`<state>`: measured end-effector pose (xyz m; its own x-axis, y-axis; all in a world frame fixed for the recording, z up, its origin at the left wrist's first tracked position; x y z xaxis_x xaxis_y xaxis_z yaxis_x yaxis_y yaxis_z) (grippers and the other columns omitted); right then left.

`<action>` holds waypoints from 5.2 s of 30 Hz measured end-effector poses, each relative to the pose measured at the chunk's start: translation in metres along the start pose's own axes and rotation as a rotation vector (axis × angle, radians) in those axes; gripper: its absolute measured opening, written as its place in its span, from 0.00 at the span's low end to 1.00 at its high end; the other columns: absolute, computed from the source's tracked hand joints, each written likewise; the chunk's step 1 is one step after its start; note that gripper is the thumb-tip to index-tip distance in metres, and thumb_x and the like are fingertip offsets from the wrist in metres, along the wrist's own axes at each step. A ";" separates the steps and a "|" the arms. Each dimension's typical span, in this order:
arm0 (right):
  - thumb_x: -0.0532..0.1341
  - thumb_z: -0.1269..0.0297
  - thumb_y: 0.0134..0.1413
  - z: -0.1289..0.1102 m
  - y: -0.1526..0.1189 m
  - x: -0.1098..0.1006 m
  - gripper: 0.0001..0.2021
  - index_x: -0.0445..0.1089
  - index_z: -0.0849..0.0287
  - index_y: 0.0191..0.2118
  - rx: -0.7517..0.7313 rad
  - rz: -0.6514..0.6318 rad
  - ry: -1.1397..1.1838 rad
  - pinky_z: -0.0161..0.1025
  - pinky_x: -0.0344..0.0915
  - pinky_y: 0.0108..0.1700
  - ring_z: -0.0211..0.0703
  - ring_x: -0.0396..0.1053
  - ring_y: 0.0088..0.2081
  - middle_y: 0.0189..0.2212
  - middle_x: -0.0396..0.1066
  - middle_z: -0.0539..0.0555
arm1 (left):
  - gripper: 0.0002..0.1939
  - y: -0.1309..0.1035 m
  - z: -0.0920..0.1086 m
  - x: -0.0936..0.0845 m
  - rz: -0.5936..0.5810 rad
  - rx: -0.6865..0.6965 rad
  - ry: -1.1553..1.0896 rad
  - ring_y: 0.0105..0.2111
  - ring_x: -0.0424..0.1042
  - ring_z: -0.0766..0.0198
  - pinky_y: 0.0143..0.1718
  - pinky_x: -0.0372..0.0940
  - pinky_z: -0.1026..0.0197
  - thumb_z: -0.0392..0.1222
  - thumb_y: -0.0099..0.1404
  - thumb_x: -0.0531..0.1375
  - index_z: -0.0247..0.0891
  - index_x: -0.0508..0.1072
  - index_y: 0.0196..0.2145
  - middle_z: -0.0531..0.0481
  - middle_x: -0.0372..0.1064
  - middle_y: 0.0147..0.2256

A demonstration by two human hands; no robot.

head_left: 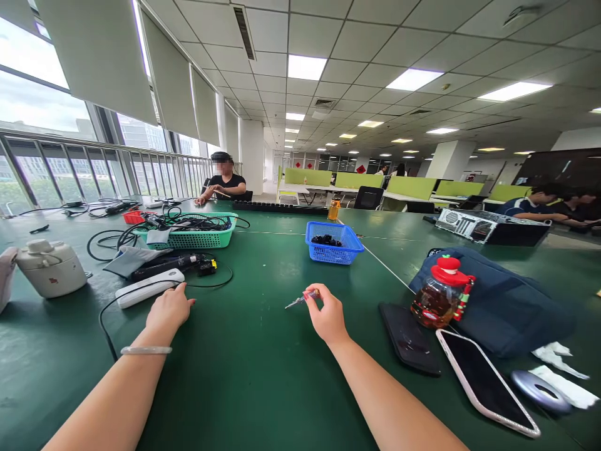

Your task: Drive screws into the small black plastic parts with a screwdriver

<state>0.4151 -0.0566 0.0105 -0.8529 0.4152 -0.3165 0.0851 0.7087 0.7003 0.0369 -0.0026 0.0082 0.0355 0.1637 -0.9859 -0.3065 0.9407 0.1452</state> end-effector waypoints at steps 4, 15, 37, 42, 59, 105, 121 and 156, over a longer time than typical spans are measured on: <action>0.56 0.63 0.56 -0.001 0.000 0.000 0.05 0.67 0.56 0.35 -0.003 -0.003 0.005 0.38 0.69 0.38 0.42 0.72 0.31 0.29 0.74 0.52 | 0.26 -0.002 0.000 -0.004 0.067 -0.027 0.006 0.45 0.70 0.43 0.42 0.64 0.50 0.44 0.66 0.47 0.32 0.62 0.58 0.30 0.68 0.48; 0.55 0.63 0.56 -0.002 0.000 -0.001 0.05 0.67 0.56 0.35 0.000 0.016 0.003 0.39 0.69 0.38 0.43 0.72 0.32 0.30 0.74 0.52 | 0.23 -0.016 0.030 -0.019 0.149 0.201 0.007 0.45 0.70 0.47 0.45 0.63 0.51 0.35 0.67 0.45 0.29 0.63 0.57 0.32 0.69 0.46; 0.53 0.60 0.61 -0.025 -0.006 -0.010 0.09 0.63 0.56 0.31 -0.168 -0.034 0.028 0.33 0.63 0.27 0.35 0.64 0.22 0.24 0.69 0.50 | 0.25 -0.089 0.196 0.020 -0.132 0.624 -0.684 0.47 0.70 0.55 0.52 0.62 0.56 0.35 0.55 0.62 0.39 0.68 0.53 0.44 0.71 0.46; 0.51 0.58 0.61 -0.039 -0.008 -0.007 0.15 0.63 0.55 0.24 -0.320 -0.188 -0.013 0.36 0.63 0.32 0.39 0.66 0.25 0.22 0.68 0.51 | 0.25 -0.084 0.192 0.022 -0.206 0.609 -0.812 0.46 0.72 0.57 0.53 0.63 0.56 0.33 0.52 0.63 0.37 0.71 0.49 0.45 0.73 0.45; 0.50 0.62 0.62 -0.035 -0.007 -0.008 0.15 0.65 0.56 0.25 -0.267 -0.129 0.042 0.35 0.65 0.32 0.40 0.67 0.28 0.25 0.68 0.53 | 0.23 -0.084 0.191 0.020 -0.224 0.657 -0.787 0.47 0.71 0.57 0.52 0.63 0.59 0.33 0.52 0.63 0.41 0.73 0.48 0.48 0.74 0.46; 0.48 0.59 0.63 -0.040 -0.008 -0.005 0.19 0.59 0.56 0.21 -0.225 -0.281 0.035 0.34 0.55 0.26 0.36 0.57 0.22 0.19 0.58 0.49 | 0.08 -0.091 0.195 0.014 -0.095 0.850 -0.709 0.41 0.70 0.59 0.47 0.62 0.58 0.41 0.59 0.60 0.42 0.78 0.36 0.49 0.73 0.39; 0.49 0.63 0.61 -0.041 -0.008 -0.005 0.18 0.55 0.57 0.19 -0.290 -0.261 0.024 0.33 0.53 0.25 0.34 0.55 0.21 0.18 0.55 0.47 | 0.16 -0.095 0.194 0.009 -0.215 0.878 -0.785 0.41 0.71 0.59 0.45 0.63 0.60 0.43 0.56 0.62 0.41 0.73 0.43 0.51 0.74 0.41; 0.50 0.66 0.61 -0.053 -0.013 -0.006 0.14 0.58 0.56 0.23 -0.347 -0.144 0.000 0.33 0.55 0.26 0.34 0.56 0.21 0.18 0.58 0.47 | 0.17 -0.105 0.198 0.004 -0.319 0.977 -0.917 0.45 0.71 0.60 0.50 0.63 0.59 0.33 0.59 0.55 0.39 0.73 0.46 0.49 0.73 0.45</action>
<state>0.3919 -0.0988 0.0373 -0.8433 0.3254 -0.4278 -0.2158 0.5241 0.8239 0.2573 -0.0421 0.0053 0.7027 -0.3202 -0.6353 0.6069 0.7358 0.3004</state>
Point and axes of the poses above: each hand's wrist, its own y-axis towards the middle knuckle, its own x-axis out of the palm, z = x × y, the point moved 2 cm from there along y, towards the middle knuckle
